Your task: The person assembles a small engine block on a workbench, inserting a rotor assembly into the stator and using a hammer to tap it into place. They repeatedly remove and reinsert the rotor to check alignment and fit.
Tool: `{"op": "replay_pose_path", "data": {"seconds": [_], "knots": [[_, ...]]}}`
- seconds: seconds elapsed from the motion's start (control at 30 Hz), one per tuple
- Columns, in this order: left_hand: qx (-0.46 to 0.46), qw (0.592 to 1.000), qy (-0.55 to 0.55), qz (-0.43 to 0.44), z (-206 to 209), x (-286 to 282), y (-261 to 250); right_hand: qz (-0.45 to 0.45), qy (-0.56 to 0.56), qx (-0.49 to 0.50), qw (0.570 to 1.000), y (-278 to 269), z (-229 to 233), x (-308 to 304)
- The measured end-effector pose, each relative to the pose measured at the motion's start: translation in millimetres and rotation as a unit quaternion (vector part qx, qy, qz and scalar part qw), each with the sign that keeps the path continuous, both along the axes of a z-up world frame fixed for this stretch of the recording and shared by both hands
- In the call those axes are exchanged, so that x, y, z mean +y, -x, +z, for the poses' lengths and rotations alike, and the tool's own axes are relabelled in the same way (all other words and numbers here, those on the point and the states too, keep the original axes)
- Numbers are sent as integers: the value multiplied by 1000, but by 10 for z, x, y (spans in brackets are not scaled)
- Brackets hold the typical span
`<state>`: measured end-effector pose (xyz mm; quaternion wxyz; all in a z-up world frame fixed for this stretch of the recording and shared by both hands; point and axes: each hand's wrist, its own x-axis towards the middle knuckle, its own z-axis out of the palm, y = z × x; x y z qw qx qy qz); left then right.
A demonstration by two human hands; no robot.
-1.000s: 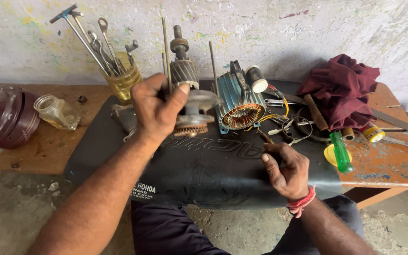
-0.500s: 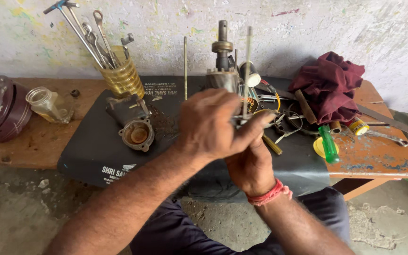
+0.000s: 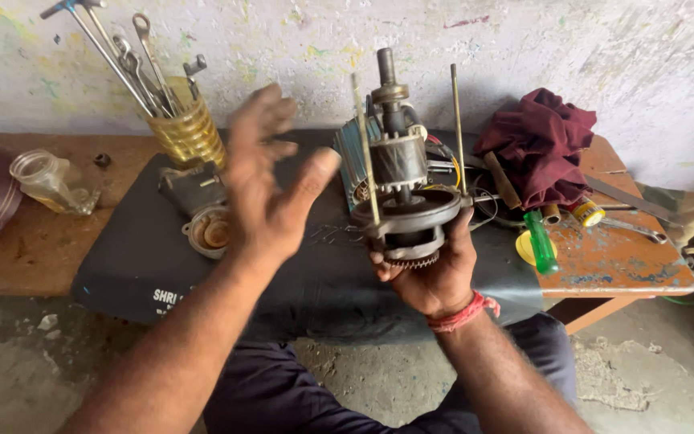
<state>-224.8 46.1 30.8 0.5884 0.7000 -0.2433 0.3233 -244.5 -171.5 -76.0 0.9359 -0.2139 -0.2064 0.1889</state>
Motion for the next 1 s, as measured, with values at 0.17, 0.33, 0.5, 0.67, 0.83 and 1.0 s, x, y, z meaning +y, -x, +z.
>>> {"op": "replay_pose_path", "data": {"seconds": [0.17, 0.33, 0.5, 0.67, 0.83, 1.0], "knots": [[249, 909, 37, -333, -249, -253, -193, -18, 74, -15, 997, -49, -68, 10], [230, 918, 212, -245, -297, -535, -77, 12, 88, 4, 996, -55, 21, -71], [255, 905, 321, -117, -195, -597, 5, -132, 273, 1, 953, 51, 316, -79], [324, 850, 398, -116, -139, -490, -90, -419, 407, -356, 730, 304, 413, 57], [338, 757, 518, -212, -179, -438, -154, -430, 411, -356, 721, 129, 568, 112], [399, 708, 535, -232, -206, -352, -139, -415, 428, -369, 713, -99, 828, 179]]}}
